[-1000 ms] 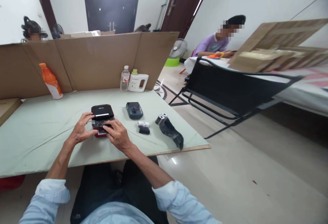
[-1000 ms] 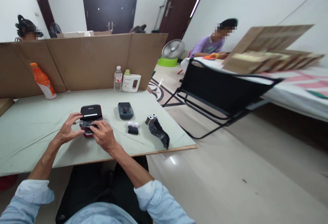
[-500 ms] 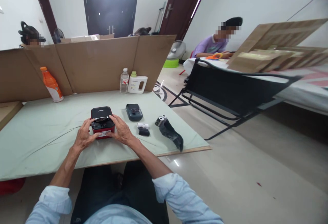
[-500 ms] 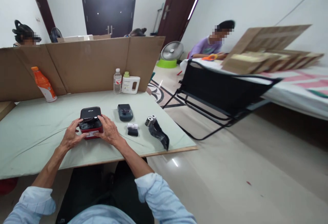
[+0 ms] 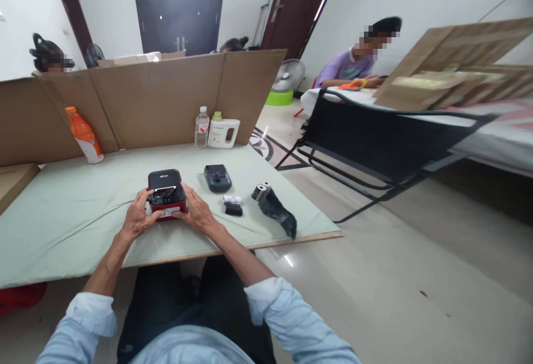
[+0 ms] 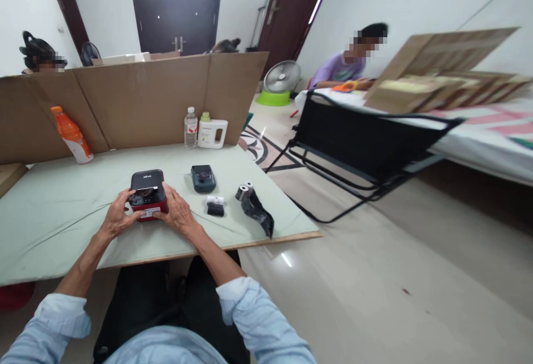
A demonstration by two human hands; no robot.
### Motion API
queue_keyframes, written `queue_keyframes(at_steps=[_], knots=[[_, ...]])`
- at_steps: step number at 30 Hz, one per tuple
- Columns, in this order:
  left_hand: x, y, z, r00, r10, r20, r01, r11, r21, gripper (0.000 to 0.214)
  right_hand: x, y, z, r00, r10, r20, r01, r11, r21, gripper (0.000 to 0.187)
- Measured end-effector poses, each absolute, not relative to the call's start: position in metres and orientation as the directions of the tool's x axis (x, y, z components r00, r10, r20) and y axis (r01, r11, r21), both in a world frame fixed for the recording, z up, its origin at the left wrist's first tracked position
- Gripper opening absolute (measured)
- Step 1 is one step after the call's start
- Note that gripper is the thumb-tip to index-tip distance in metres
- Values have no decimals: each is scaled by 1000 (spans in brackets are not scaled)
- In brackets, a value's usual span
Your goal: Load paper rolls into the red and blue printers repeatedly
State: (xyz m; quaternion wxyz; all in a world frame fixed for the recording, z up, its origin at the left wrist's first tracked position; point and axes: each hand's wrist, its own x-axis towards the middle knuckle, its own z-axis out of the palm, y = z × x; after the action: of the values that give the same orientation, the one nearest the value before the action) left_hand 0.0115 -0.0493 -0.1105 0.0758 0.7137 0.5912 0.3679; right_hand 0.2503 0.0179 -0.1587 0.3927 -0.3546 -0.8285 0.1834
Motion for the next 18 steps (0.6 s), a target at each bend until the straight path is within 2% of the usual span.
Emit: queue_keyframes(at_steps=[3, 8, 18], knots=[[13, -49, -112, 2, 917, 399, 752, -264, 604, 82, 248, 13, -173, -438, 780, 447, 472, 623, -624, 110], [19, -47, -112, -8, 955, 297, 626, -227, 746, 121, 247, 15, -185, -448, 766, 460, 475, 640, -604, 99], [28, -46, -127, -30, 950, 312, 471, -261, 842, 118, 247, 16, -181, -471, 745, 472, 512, 667, -541, 107]])
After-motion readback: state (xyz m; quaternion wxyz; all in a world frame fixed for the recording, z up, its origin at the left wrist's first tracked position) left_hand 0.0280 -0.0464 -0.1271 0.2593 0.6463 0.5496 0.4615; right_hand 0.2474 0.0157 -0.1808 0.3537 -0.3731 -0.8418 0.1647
